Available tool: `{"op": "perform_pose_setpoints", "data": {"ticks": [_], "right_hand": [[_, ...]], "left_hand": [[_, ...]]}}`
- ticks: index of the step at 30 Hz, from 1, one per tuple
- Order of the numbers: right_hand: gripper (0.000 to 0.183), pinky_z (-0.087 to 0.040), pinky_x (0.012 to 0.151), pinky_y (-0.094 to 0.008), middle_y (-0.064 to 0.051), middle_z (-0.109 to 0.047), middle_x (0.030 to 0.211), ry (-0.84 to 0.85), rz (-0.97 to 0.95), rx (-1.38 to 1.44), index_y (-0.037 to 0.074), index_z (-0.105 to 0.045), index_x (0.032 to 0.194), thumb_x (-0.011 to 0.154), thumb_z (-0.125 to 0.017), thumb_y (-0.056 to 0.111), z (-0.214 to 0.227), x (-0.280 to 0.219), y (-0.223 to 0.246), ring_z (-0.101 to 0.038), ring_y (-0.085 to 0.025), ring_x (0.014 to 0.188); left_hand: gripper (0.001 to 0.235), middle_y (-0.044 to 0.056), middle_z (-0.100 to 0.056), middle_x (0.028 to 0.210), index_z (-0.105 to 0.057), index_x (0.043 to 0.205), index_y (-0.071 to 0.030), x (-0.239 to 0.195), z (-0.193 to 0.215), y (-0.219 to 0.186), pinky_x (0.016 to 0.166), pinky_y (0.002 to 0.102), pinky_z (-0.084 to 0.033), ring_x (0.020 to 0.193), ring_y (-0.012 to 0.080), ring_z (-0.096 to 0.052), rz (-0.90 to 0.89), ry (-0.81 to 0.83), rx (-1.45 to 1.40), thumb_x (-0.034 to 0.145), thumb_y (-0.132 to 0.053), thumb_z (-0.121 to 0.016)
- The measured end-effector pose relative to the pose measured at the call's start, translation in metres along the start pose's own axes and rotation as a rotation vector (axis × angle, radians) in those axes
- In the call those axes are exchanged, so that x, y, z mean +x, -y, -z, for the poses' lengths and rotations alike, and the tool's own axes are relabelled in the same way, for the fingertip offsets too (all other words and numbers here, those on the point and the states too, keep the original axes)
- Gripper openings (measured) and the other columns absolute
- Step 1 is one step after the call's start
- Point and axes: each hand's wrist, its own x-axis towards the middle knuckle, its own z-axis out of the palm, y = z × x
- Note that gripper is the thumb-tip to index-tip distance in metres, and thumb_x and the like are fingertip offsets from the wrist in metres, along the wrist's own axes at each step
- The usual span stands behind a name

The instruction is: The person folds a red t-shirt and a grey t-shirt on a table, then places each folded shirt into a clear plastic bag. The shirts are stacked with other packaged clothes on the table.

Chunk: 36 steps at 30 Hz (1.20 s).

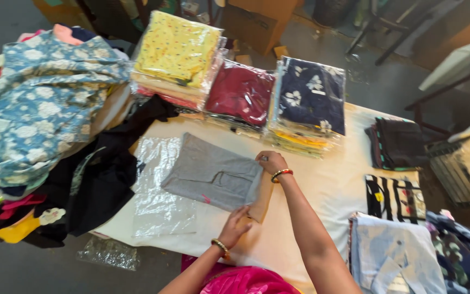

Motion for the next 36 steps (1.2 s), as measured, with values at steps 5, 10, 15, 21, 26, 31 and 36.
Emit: {"op": "perform_pose_setpoints", "data": {"ticks": [5, 10, 15, 21, 26, 31, 36], "right_hand": [[0.028, -0.056, 0.088, -0.042, -0.016, -0.077, 0.103, 0.125, 0.024, -0.102, 0.017, -0.080, 0.108, 0.084, -0.066, 0.019, -0.058, 0.058, -0.006, -0.072, -0.034, 0.098], [0.048, -0.059, 0.089, -0.043, -0.020, -0.074, 0.107, 0.357, -0.065, -0.281, 0.018, -0.070, 0.121, 0.075, -0.065, 0.006, -0.056, 0.068, 0.031, -0.073, -0.036, 0.100], [0.018, -0.056, 0.080, -0.047, -0.014, -0.074, 0.091, -0.037, 0.431, -0.528, 0.020, -0.081, 0.083, 0.065, -0.082, 0.020, -0.046, 0.075, 0.058, -0.066, -0.040, 0.096], [0.030, -0.055, 0.076, -0.045, -0.010, -0.074, 0.090, 0.237, 0.209, -0.323, 0.016, -0.075, 0.100, 0.079, -0.080, 0.037, -0.060, 0.108, 0.133, -0.070, -0.032, 0.086], [0.034, -0.054, 0.077, -0.043, -0.010, -0.073, 0.092, 0.231, 0.274, -0.268, 0.012, -0.075, 0.099, 0.076, -0.084, 0.034, -0.114, 0.151, 0.181, -0.070, -0.031, 0.087], [0.029, -0.053, 0.085, -0.042, -0.012, -0.069, 0.109, 0.156, 0.388, -0.210, 0.007, -0.075, 0.091, 0.070, -0.088, 0.023, -0.171, 0.191, 0.191, -0.066, -0.032, 0.100], [0.026, -0.053, 0.087, -0.043, -0.015, -0.068, 0.110, 0.194, 0.317, -0.345, 0.007, -0.073, 0.092, 0.075, -0.086, 0.023, -0.180, 0.191, 0.204, -0.065, -0.034, 0.102]], "left_hand": [[0.055, 0.009, -0.054, 0.152, -0.061, 0.141, -0.008, 0.024, 0.045, 0.058, 0.111, 0.034, -0.043, 0.138, 0.0222, -0.051, 0.048, -0.283, -0.128, 0.090, -0.025, -0.074], [0.048, 0.011, -0.072, 0.111, -0.069, 0.127, -0.011, 0.050, 0.051, 0.039, 0.085, 0.037, -0.057, 0.095, 0.0288, -0.069, 0.224, -0.456, 0.030, 0.083, -0.026, -0.082], [0.050, 0.009, -0.067, 0.077, -0.057, 0.120, -0.019, 0.065, 0.067, 0.011, 0.068, 0.041, -0.053, 0.071, 0.0261, -0.066, 0.310, -0.515, 0.146, 0.078, -0.015, -0.084], [0.042, 0.010, -0.067, 0.077, -0.064, 0.118, -0.020, 0.039, 0.147, -0.005, 0.066, 0.041, -0.055, 0.070, 0.0295, -0.068, 0.309, -0.664, 0.029, 0.081, -0.007, -0.078], [0.044, 0.011, -0.070, 0.086, -0.064, 0.122, -0.018, 0.032, 0.219, -0.020, 0.070, 0.043, -0.055, 0.077, 0.0306, -0.069, 0.272, -0.770, 0.196, 0.082, -0.005, -0.075], [0.042, 0.013, -0.072, 0.098, -0.064, 0.124, -0.016, 0.032, 0.257, -0.020, 0.079, 0.043, -0.055, 0.088, 0.0321, -0.069, 0.319, -0.821, 0.267, 0.084, -0.005, -0.073], [0.037, 0.013, -0.069, 0.109, -0.068, 0.117, -0.012, 0.039, 0.264, -0.011, 0.094, 0.043, -0.050, 0.104, 0.0353, -0.061, 0.328, -0.783, 0.586, 0.081, -0.009, -0.078]]}}
